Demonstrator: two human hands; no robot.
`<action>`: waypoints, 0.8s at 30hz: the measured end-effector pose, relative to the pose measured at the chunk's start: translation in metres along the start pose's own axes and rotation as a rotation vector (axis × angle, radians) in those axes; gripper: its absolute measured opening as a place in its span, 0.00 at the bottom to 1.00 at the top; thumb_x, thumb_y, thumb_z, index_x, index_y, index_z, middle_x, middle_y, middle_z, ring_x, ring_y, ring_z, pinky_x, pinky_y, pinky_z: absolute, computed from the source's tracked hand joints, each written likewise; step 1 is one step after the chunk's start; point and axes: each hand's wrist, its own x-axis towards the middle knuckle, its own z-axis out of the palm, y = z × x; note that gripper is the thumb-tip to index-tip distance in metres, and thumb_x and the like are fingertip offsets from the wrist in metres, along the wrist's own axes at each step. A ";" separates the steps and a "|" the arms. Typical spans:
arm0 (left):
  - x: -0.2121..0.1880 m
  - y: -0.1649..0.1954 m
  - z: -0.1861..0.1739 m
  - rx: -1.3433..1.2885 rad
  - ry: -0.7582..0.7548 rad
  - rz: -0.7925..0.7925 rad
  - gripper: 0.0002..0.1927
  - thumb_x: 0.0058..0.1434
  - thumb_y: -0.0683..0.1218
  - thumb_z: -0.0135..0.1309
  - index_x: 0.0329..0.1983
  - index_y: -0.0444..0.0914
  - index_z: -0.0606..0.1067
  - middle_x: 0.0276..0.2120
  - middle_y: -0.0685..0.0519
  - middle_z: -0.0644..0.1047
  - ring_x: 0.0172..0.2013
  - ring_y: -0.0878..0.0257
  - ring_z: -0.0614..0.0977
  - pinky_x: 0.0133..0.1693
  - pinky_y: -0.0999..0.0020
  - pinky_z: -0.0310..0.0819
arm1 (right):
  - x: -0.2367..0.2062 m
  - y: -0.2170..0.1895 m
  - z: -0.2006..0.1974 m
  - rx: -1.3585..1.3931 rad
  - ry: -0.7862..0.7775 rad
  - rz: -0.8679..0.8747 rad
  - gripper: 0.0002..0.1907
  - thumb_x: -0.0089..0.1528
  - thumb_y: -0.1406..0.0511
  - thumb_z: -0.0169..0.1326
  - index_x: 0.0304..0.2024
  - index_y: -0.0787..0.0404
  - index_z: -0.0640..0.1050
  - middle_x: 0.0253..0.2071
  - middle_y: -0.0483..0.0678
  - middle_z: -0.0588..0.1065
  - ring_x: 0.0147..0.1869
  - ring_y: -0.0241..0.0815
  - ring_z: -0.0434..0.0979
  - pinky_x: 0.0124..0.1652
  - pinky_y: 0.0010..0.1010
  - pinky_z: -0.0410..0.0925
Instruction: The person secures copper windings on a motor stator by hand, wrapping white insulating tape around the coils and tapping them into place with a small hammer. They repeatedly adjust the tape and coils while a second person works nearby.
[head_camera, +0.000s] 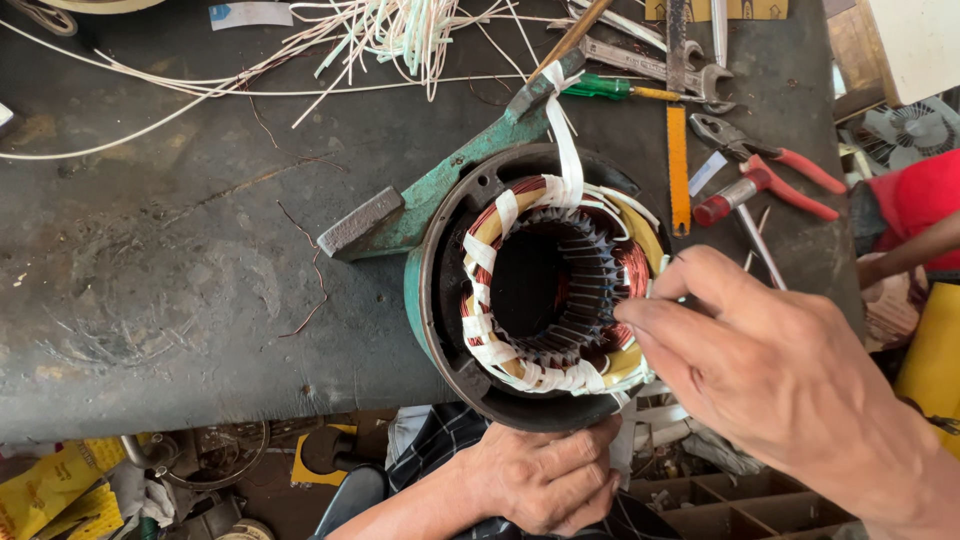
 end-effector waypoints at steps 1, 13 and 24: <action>-0.001 0.001 0.001 -0.009 -0.004 -0.009 0.08 0.62 0.39 0.62 0.31 0.32 0.75 0.46 0.39 0.80 0.43 0.53 0.86 0.48 0.59 0.82 | 0.001 -0.001 -0.001 0.001 -0.007 -0.013 0.09 0.56 0.67 0.62 0.40 0.63 0.82 0.40 0.46 0.74 0.26 0.37 0.77 0.28 0.28 0.71; 0.000 0.047 -0.008 -0.274 -0.023 -0.118 0.10 0.69 0.44 0.58 0.36 0.31 0.76 0.47 0.40 0.80 0.34 0.55 0.85 0.36 0.66 0.81 | 0.031 -0.010 -0.018 -0.068 -0.375 -0.068 0.09 0.57 0.71 0.55 0.39 0.66 0.82 0.33 0.52 0.70 0.26 0.47 0.77 0.29 0.37 0.71; 0.008 0.085 -0.018 -0.238 0.092 -0.258 0.12 0.61 0.46 0.55 0.38 0.30 0.78 0.43 0.42 0.82 0.36 0.53 0.87 0.37 0.65 0.83 | 0.017 -0.023 -0.024 -0.077 -0.362 -0.181 0.08 0.52 0.73 0.52 0.29 0.63 0.82 0.33 0.52 0.74 0.34 0.54 0.79 0.35 0.45 0.71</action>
